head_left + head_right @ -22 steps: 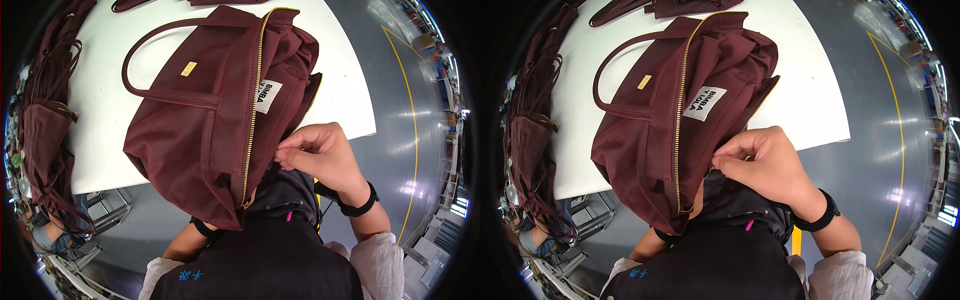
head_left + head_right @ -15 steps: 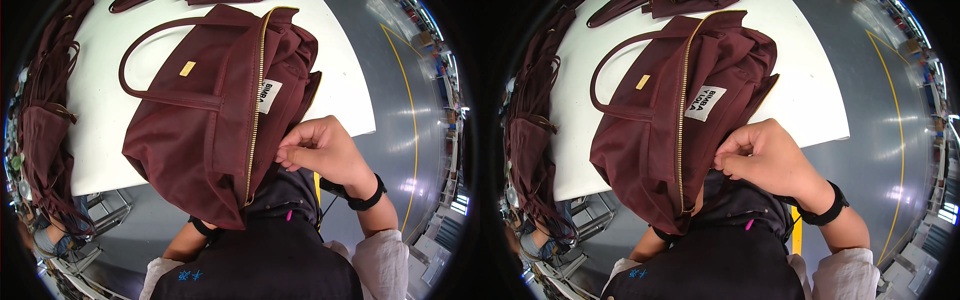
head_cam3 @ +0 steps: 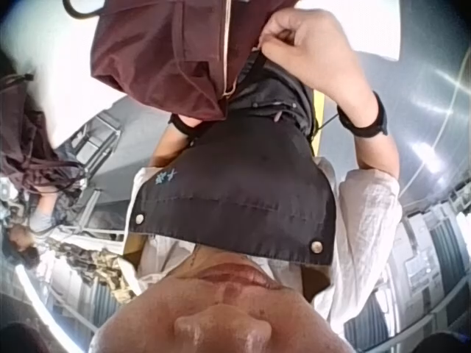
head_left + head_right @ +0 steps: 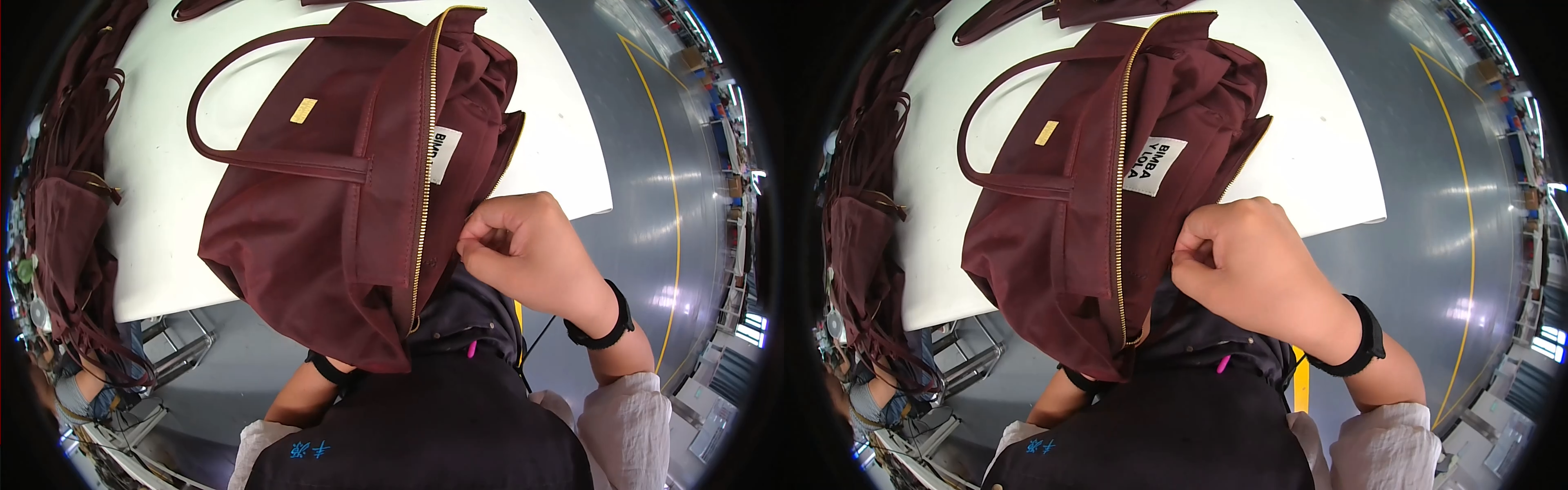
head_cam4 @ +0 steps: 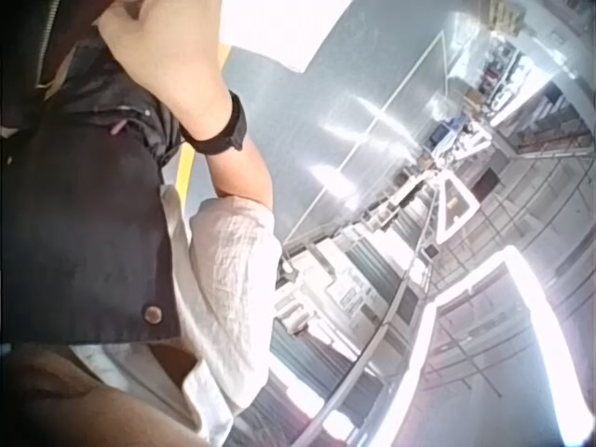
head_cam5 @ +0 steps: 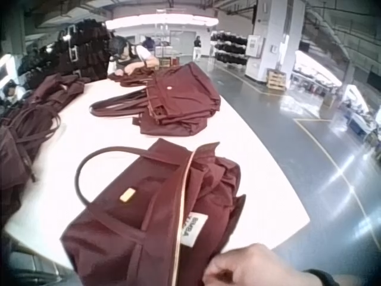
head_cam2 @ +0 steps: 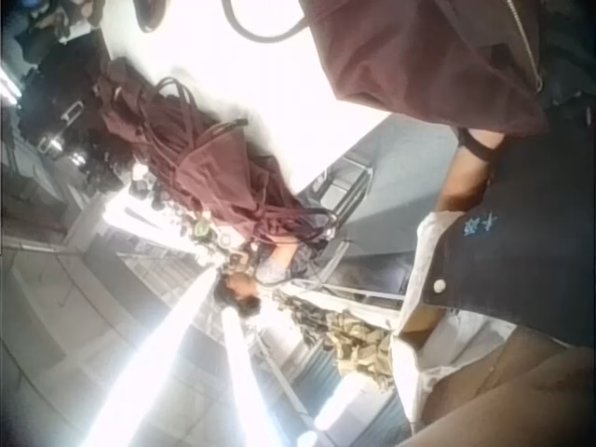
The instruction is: The recorder is sewing and inspecting the interior and exterior of maroon leather tote bags at a workshop table.
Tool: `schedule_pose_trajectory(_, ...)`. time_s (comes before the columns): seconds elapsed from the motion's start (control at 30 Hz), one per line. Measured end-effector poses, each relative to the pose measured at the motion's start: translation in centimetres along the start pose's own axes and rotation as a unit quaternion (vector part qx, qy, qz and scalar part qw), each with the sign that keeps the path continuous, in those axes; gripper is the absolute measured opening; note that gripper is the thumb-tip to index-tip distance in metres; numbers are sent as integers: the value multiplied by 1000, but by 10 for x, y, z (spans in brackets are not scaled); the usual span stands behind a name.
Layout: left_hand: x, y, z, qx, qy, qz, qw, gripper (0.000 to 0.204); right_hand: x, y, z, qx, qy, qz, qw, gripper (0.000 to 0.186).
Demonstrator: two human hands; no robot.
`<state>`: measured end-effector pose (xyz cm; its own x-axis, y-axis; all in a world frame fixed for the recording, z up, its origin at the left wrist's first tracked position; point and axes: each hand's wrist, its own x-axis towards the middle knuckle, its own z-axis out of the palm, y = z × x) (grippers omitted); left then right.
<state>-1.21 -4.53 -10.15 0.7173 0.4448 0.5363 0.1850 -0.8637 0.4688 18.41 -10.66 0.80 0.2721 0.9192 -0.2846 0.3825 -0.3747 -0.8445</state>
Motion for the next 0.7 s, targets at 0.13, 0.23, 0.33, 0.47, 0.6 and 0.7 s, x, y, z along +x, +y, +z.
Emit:
schedule_pose_trajectory(0.13, 6, -4, 5, -3, -1, 1, 1000, 36, 0, 1, 10, -145, 70, -101, 982, 11)
schedule_pose_trajectory(0.23, 4, -3, 5, -3, -1, -1, 1000, 36, 1, 2, 17, -176, 111, -138, 968, 14)
schedule_pose_trajectory(0.33, 3, -2, 6, -3, 1, -2, 1000, 36, 0, 0, 21, -211, 137, -153, 956, 14)
schedule_pose_trajectory(0.47, 3, 1, 9, -5, 4, -3, 1000, 36, 2, 5, 22, -238, 162, -184, 940, 16)
schedule_pose_trajectory(0.6, -4, 4, 4, -5, 7, -4, 1000, 37, 1, 10, 17, -133, 161, -159, 965, 11)
schedule_pose_trajectory(0.7, -6, 4, 6, -3, 9, -8, 1000, 37, -2, 18, 8, -25, 119, -96, 988, 4)
